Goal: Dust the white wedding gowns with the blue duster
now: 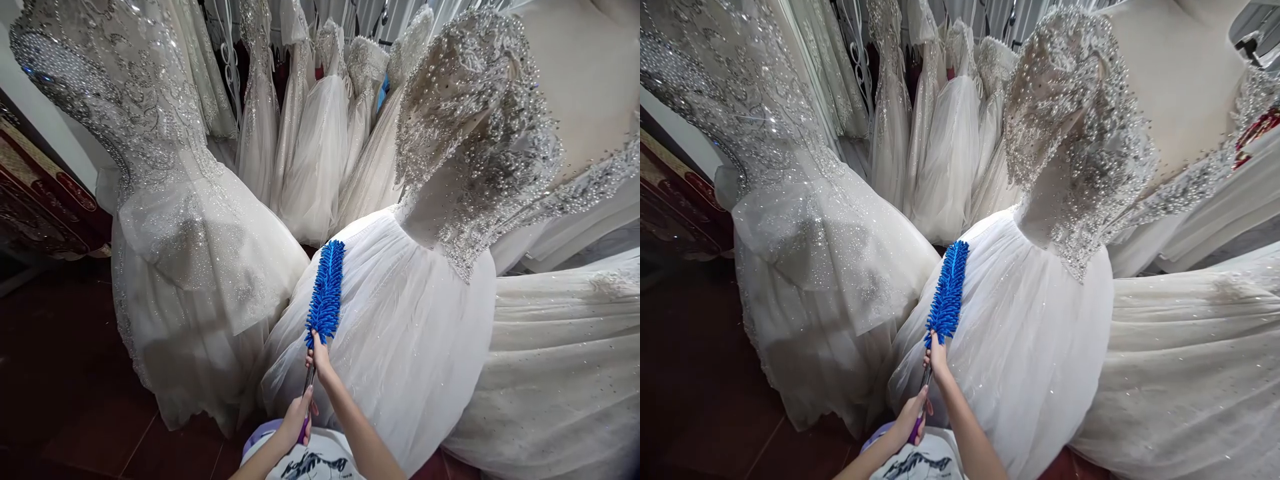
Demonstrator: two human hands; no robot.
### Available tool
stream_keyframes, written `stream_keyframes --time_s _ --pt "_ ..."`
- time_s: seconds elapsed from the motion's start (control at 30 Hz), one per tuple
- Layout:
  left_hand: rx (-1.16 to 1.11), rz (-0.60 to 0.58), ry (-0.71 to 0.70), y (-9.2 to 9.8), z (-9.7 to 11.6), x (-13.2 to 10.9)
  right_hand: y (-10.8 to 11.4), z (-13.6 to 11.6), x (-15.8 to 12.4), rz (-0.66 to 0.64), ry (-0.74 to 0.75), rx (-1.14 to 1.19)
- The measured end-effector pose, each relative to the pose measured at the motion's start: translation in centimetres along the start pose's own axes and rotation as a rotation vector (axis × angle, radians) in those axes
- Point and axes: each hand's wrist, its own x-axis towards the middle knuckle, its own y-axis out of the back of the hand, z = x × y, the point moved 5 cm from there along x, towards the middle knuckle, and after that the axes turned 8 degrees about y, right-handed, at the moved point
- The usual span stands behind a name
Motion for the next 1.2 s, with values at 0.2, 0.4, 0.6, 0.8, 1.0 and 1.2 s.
stream_keyframes --time_s 0.2,0.4,0.6,0.8,1.0,1.2 --pt "0.006 -0.001 0.010 0.1 0.2 0.2 -0.2 0.1 0.2 -0.005 -0.032 -0.004" --pt "0.011 0.000 0.017 0.2 0.3 0.2 -0.4 0.2 0.7 -0.010 -0.028 0.001" --pt "-0.004 0.005 0.027 0.4 0.2 0.5 -0.6 0.4 1.0 -0.021 -0.032 -0.010" --pt "-0.026 0.016 0.039 0.6 0.0 0.5 -1.1 1.0 1.2 -0.023 -0.061 -0.026" --pt "-0.060 0.076 0.041 1.4 0.0 0.0 -1.9 1.7 1.3 -0.023 -0.099 -0.052" --pt "-0.078 0.126 0.036 2.3 0.1 -0.9 -2.8 2.4 0.9 -0.044 -0.101 -0.073"
